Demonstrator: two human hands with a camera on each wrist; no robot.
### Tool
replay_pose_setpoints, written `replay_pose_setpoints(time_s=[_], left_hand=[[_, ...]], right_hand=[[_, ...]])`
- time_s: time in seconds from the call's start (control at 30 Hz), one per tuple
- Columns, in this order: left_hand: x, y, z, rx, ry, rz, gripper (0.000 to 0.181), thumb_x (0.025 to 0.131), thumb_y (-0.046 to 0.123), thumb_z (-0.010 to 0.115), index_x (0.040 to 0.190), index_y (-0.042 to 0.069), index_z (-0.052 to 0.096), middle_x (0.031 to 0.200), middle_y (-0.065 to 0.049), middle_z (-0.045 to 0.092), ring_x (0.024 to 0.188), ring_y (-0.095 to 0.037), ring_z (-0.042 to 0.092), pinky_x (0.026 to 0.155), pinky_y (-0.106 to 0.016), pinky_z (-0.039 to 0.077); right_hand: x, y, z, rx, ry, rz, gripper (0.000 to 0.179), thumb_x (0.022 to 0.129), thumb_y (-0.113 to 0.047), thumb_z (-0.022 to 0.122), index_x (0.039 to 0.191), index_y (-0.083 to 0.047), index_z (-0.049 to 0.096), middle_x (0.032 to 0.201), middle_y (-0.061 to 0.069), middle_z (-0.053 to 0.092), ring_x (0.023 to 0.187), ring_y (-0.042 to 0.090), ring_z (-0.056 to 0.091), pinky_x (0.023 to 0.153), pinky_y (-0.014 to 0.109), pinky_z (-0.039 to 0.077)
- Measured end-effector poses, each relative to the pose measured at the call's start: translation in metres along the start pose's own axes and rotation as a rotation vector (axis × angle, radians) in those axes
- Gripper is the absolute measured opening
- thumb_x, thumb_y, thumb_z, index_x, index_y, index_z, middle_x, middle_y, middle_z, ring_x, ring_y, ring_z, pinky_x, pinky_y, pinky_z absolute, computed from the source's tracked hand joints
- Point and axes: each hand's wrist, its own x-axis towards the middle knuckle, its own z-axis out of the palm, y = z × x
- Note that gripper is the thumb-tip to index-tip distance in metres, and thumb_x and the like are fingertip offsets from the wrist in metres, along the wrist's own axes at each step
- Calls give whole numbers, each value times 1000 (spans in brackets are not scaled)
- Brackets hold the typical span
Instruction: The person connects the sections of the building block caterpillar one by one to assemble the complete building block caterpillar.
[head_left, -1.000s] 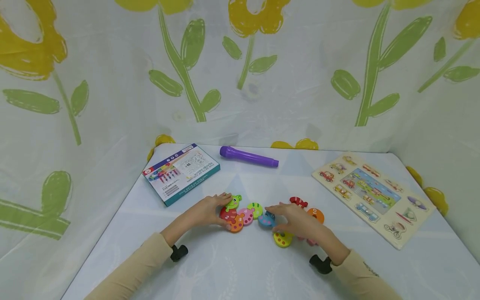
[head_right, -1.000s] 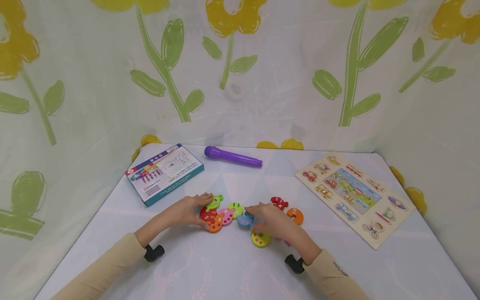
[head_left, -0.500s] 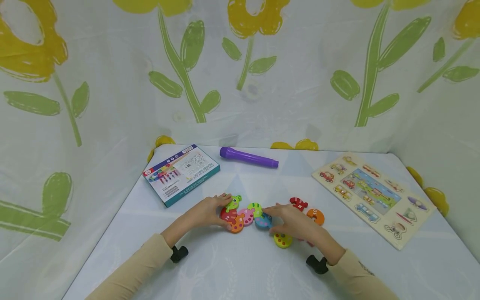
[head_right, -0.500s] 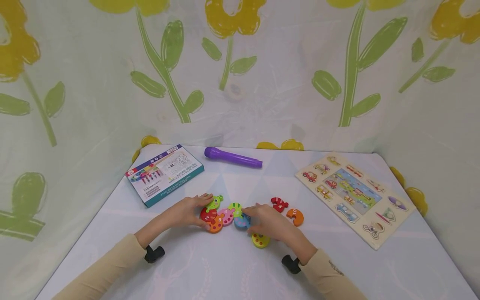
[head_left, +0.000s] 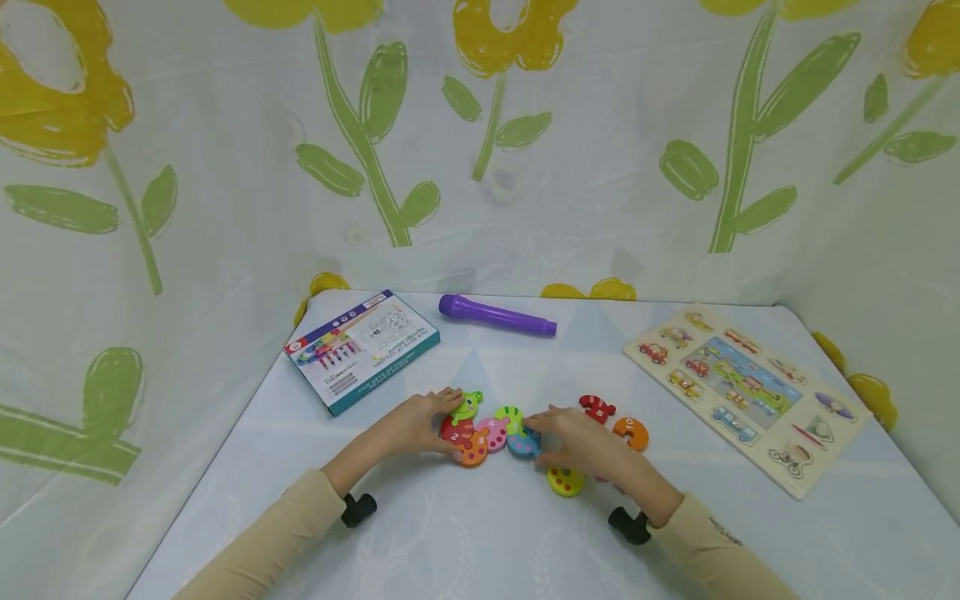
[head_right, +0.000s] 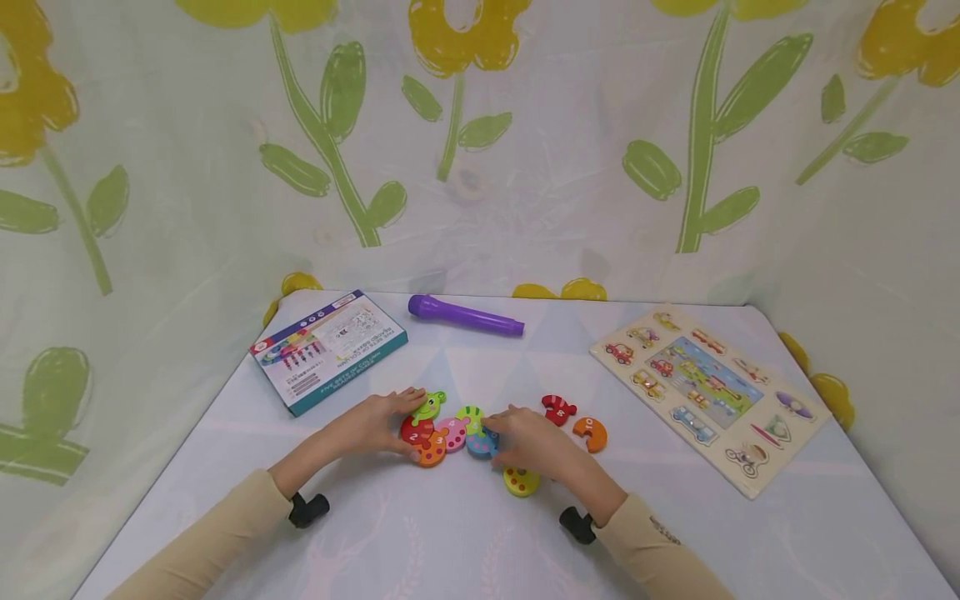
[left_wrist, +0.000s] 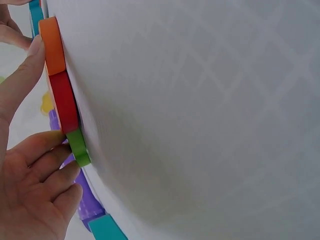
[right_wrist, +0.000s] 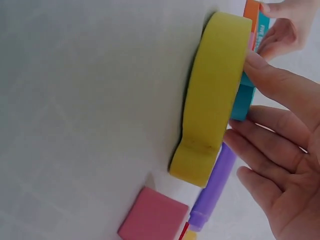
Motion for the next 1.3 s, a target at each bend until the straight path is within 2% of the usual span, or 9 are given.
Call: replay_pose_setpoints(time_s=[0.43,0.77,0.9,0.97,1.07,1.2,1.3], left_hand=[[2,0,1,5,-1,-14,89,70,46,83,143,11,47,152,-6,36,141,-32,28,113,-49,27],[2,-2,2,-15,0,-13,89,70,45,83,143,11,47,152,-6,35,141,-33,27,114,-50,26],[2,-2,2,-13,4,-16,90,70,46,83,144,11,46,152,-6,35,141,-34,27,113,-51,26],[2,-2,2,-12,4,-17,90,70,46,83,144,11,46,153,-6,35,141,-33,26,113,-50,26],[1,-1,1,-10,4,-17,90,70,46,83,144,11,45,152,-6,35,141,-33,26,113,-50,26],[1,-1,1,-9,5,-15,90,70,46,83,144,11,46,152,-6,35,141,-32,27,113,-50,26],[0,0,1,-9,6,-6,89,70,45,83,143,10,46,152,-7,36,141,-32,27,114,-50,25]], right_hand=[[2,-2,3,-9,-20,37,59,78,-24,81,130,-6,61,129,7,62,129,35,47,97,44,48],[2,1,3,-22,-18,27,60,79,-27,81,131,-6,61,130,7,61,129,37,47,97,46,48],[-4,2,-2,-7,10,75,59,81,-29,79,133,-11,60,132,5,60,132,35,44,96,46,49],[-9,2,-5,27,26,120,58,81,-28,79,134,-14,59,134,5,59,134,35,41,90,41,54],[-17,3,-8,34,47,157,58,81,-29,79,134,-15,60,134,6,58,135,34,39,92,43,53],[-25,4,-8,11,60,145,56,81,-29,79,132,-13,61,131,8,60,131,35,44,100,52,45],[-31,5,-6,2,69,140,56,82,-29,78,132,-12,61,131,9,60,128,34,48,99,52,45]])
